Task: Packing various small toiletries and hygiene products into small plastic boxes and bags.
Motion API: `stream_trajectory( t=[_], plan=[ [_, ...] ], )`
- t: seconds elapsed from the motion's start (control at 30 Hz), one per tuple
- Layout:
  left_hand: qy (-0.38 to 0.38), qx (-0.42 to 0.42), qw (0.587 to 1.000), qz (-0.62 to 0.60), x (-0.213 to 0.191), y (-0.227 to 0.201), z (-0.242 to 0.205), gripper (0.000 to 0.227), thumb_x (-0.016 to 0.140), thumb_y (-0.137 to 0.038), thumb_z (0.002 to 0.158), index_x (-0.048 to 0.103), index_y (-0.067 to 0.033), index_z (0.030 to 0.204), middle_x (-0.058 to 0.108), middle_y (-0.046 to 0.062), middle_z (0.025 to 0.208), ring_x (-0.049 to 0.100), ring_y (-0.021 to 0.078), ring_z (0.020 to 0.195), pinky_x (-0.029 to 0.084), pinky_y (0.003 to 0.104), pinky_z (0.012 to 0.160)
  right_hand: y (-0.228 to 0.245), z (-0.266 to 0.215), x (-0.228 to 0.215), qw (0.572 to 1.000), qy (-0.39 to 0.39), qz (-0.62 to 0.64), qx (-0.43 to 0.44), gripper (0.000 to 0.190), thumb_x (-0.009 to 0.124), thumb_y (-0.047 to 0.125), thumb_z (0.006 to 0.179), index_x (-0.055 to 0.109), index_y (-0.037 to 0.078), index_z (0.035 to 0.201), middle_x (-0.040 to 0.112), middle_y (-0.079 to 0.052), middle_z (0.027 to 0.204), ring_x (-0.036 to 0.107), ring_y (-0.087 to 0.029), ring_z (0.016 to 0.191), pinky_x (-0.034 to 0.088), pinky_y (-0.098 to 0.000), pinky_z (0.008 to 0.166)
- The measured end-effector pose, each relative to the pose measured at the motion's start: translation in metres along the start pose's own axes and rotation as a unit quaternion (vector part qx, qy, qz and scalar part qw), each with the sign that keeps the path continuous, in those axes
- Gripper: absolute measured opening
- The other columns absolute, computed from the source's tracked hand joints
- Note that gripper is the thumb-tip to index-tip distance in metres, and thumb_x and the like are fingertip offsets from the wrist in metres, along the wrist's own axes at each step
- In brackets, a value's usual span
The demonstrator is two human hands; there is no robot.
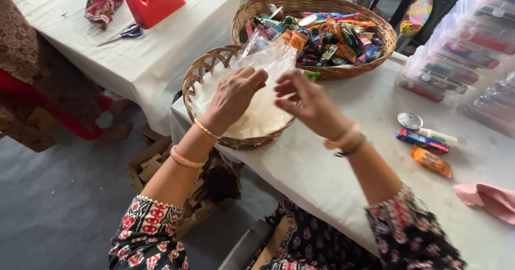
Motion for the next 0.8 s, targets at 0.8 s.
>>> stream_trajectory(
  t=[0.8],
  plan=[
    [0.182, -0.158, 0.960, -0.142, 0.042, 0.042, -0.023, 0.068, 0.014, -0.057, 0.108, 0.055, -0.0143, 0.142, 0.068, 0.014, 0.118, 0.054, 0.0332, 0.108, 0.039, 0.041, 0.101, -0.071, 0.005, -0.014, 0.899, -0.243, 0.363, -0.024, 0.023, 0.056, 0.029, 0.109, 0.065, 0.009, 0.103, 0.074, -0.006, 0.092, 0.075, -0.016, 0.083, 0.060, -0.0316, 0.075]
  ],
)
Point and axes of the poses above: each hand's wrist, its own z-axis towards the middle knuckle, its own x-axis out of the palm, y = z × x, the point moved 5 cm from there along z, towards the middle knuckle
